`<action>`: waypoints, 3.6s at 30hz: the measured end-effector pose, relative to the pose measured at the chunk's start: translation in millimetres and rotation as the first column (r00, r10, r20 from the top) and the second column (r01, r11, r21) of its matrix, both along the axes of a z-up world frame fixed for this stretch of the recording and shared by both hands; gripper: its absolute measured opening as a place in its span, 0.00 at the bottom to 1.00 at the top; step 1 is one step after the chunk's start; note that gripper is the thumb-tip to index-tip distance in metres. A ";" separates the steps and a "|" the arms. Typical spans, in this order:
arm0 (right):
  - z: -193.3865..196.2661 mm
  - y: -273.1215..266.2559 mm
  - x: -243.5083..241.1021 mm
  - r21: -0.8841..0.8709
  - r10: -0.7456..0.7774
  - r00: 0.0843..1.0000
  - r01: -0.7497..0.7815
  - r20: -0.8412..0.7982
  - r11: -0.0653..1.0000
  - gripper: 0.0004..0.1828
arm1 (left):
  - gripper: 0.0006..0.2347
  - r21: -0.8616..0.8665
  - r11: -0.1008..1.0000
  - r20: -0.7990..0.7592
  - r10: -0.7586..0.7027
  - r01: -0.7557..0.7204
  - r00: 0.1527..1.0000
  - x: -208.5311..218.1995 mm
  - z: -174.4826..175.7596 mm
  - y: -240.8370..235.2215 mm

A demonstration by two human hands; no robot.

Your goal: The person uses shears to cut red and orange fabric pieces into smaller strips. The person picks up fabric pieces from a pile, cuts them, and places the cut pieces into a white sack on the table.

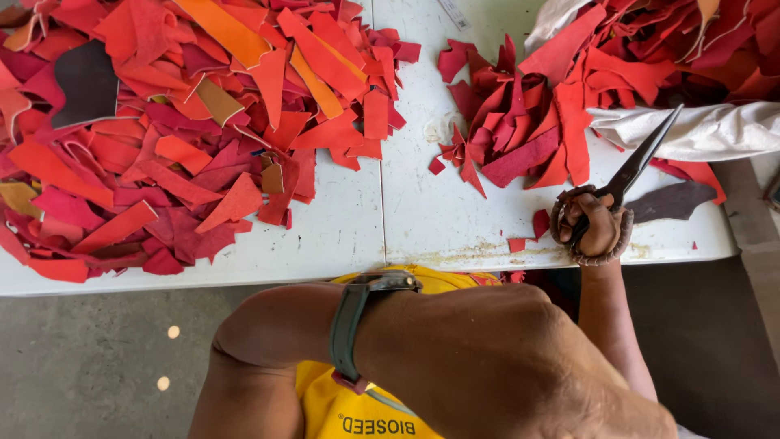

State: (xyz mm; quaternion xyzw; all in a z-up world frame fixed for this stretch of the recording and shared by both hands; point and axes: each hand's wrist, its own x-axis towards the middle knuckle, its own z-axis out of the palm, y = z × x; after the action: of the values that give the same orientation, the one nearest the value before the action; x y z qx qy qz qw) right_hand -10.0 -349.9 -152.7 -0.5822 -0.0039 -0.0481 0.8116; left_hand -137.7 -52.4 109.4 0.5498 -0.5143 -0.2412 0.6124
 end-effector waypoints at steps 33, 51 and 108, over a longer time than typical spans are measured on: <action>0.3 -21.0 5.2 0.097 -0.025 0.999 0.028 -0.030 0.995 0.14 | 0.10 0.152 0.656 0.470 0.610 -0.739 0.638 150.8 -221.4 13.1; -0.2 -15.2 4.5 0.052 -0.081 0.996 0.082 -0.023 0.995 0.13 | 0.00 0.280 0.652 0.925 0.015 -0.705 0.381 136.9 -206.9 24.6; 29.3 163.0 -34.4 -0.306 0.229 0.936 -0.308 -0.269 0.901 0.09 | 0.19 -0.156 0.474 -0.035 0.874 -0.867 0.484 146.4 -144.5 47.5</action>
State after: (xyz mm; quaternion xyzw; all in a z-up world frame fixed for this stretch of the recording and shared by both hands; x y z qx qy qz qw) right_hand -44.4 -186.9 -123.4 -0.7102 -0.0006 0.1329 0.6913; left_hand 8.6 -4.9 -35.1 0.6917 -0.1960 0.1567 0.6772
